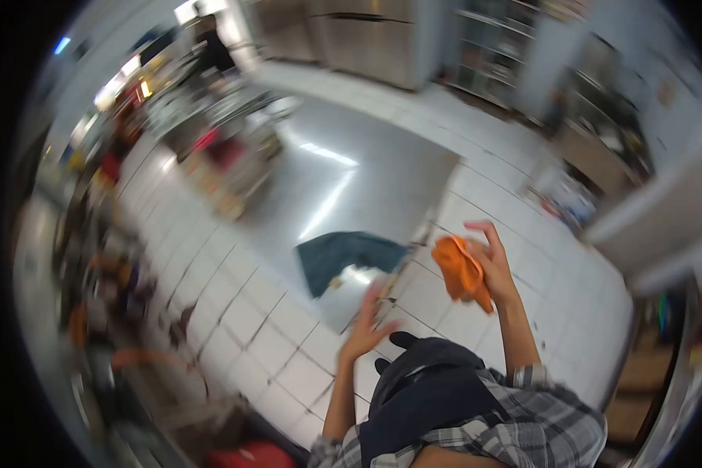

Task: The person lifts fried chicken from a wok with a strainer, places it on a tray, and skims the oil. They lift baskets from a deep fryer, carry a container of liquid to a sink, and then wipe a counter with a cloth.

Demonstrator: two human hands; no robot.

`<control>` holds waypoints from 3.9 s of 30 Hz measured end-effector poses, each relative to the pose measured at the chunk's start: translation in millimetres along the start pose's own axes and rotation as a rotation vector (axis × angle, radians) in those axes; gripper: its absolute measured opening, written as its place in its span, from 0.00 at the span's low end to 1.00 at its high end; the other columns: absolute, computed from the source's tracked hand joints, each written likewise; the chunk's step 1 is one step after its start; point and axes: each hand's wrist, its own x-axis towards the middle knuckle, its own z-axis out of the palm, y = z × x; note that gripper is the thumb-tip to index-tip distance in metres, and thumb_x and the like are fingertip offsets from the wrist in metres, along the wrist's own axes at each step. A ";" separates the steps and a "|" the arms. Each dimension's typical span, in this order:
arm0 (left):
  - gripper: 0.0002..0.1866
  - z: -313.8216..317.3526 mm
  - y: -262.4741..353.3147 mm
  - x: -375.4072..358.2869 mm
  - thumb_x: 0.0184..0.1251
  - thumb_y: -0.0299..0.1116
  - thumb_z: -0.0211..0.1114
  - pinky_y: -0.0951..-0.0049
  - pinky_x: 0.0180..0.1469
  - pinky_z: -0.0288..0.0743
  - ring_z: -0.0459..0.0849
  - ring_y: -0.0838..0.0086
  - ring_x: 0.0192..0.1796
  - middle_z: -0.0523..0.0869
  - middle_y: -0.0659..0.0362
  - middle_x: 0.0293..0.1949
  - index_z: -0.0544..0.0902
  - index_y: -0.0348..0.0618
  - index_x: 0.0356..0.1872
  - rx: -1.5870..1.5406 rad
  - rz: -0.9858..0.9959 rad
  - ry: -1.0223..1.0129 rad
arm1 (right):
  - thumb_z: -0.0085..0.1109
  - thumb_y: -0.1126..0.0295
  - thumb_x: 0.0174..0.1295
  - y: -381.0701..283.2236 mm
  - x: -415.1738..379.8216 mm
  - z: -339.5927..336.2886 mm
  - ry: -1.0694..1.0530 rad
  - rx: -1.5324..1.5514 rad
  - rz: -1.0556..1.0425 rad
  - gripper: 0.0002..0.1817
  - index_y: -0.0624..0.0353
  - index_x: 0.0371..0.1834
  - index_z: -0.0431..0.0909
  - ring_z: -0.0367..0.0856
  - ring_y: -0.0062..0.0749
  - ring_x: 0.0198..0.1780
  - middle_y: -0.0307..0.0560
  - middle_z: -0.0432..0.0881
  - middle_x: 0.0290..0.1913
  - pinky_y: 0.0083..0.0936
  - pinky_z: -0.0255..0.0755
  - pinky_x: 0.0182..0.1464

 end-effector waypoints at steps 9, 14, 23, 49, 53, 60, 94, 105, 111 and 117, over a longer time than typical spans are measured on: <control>0.27 -40.4 50.0 -128.5 0.50 0.36 0.71 0.70 0.51 0.70 0.77 0.69 0.49 0.77 0.55 0.48 0.70 0.42 0.52 0.012 0.003 0.669 | 0.51 0.70 0.63 60.4 -4.0 188.3 -0.715 0.054 0.214 0.17 0.58 0.54 0.62 0.76 0.18 0.39 0.43 0.79 0.34 0.16 0.70 0.41; 0.10 -38.4 60.5 -244.4 0.53 0.24 0.64 0.75 0.48 0.73 0.77 0.69 0.51 0.78 0.55 0.51 0.80 0.40 0.38 0.334 -0.040 1.350 | 0.48 0.73 0.64 98.2 -42.7 284.6 -1.213 0.003 0.134 0.12 0.60 0.50 0.66 0.72 0.13 0.35 0.39 0.78 0.32 0.10 0.62 0.37; 0.03 -24.4 71.9 -402.9 0.57 0.24 0.60 0.78 0.33 0.72 0.83 0.73 0.30 0.84 0.54 0.28 0.78 0.37 0.32 0.654 -0.308 2.047 | 0.49 0.76 0.63 149.4 -168.5 419.7 -1.274 0.225 0.285 0.15 0.63 0.51 0.60 0.82 0.29 0.35 0.57 0.81 0.37 0.22 0.79 0.37; 0.43 -192.8 -110.9 -804.2 0.57 0.67 0.45 0.42 0.66 0.29 0.39 0.47 0.71 0.45 0.46 0.70 0.50 0.54 0.69 0.636 -2.121 1.957 | 0.51 0.82 0.56 419.8 -242.3 802.5 -1.963 -0.189 -0.168 0.21 0.57 0.54 0.64 0.78 0.31 0.45 0.43 0.65 0.57 0.24 0.74 0.41; 0.43 -235.1 -85.7 -777.1 0.57 0.65 0.46 0.45 0.67 0.22 0.36 0.53 0.72 0.44 0.49 0.71 0.49 0.53 0.70 0.705 -2.039 1.896 | 0.50 0.81 0.50 521.3 -109.1 754.3 -1.649 -0.789 -0.377 0.25 0.60 0.54 0.61 0.81 0.43 0.38 0.56 0.74 0.48 0.34 0.74 0.39; 0.41 -366.1 -100.0 -746.7 0.57 0.60 0.48 0.48 0.68 0.28 0.39 0.57 0.72 0.46 0.51 0.71 0.53 0.51 0.69 0.774 -1.653 1.813 | 0.50 0.74 0.59 481.6 -135.2 748.0 -1.326 -0.825 0.289 0.20 0.57 0.54 0.60 0.80 0.28 0.30 0.54 0.80 0.36 0.20 0.71 0.24; 0.22 -455.1 -59.5 -916.0 0.69 0.37 0.48 0.62 0.61 0.68 0.71 0.58 0.57 0.69 0.45 0.55 0.61 0.30 0.57 -0.617 0.584 2.253 | 0.43 0.44 0.59 445.0 -562.5 965.3 -2.098 -0.236 -1.284 0.29 0.47 0.59 0.67 0.47 0.34 0.71 0.39 0.66 0.63 0.54 0.23 0.69; 0.24 -459.5 -50.2 -874.4 0.67 0.43 0.47 0.61 0.62 0.64 0.67 0.59 0.59 0.63 0.50 0.60 0.62 0.36 0.58 -0.540 0.513 2.439 | 0.43 0.63 0.60 459.4 -298.0 944.3 -0.988 -0.915 -0.431 0.21 0.53 0.57 0.67 0.64 0.45 0.61 0.50 0.65 0.62 0.46 0.59 0.58; 0.24 -498.0 -100.8 -719.4 0.64 0.43 0.51 0.62 0.57 0.64 0.69 0.62 0.57 0.68 0.58 0.58 0.63 0.50 0.60 -0.752 0.177 2.014 | 0.34 0.47 0.67 457.6 -144.4 719.1 -0.168 -0.492 0.171 0.29 0.59 0.58 0.64 0.74 0.41 0.51 0.53 0.72 0.55 0.33 0.67 0.54; 0.24 -534.8 -129.5 -534.5 0.64 0.39 0.54 0.61 0.55 0.67 0.71 0.61 0.56 0.70 0.53 0.57 0.62 0.47 0.60 -0.848 -0.173 1.341 | 0.43 0.53 0.64 432.8 -34.2 560.6 0.129 -0.384 0.243 0.26 0.64 0.57 0.60 0.72 0.44 0.54 0.57 0.71 0.53 0.33 0.65 0.54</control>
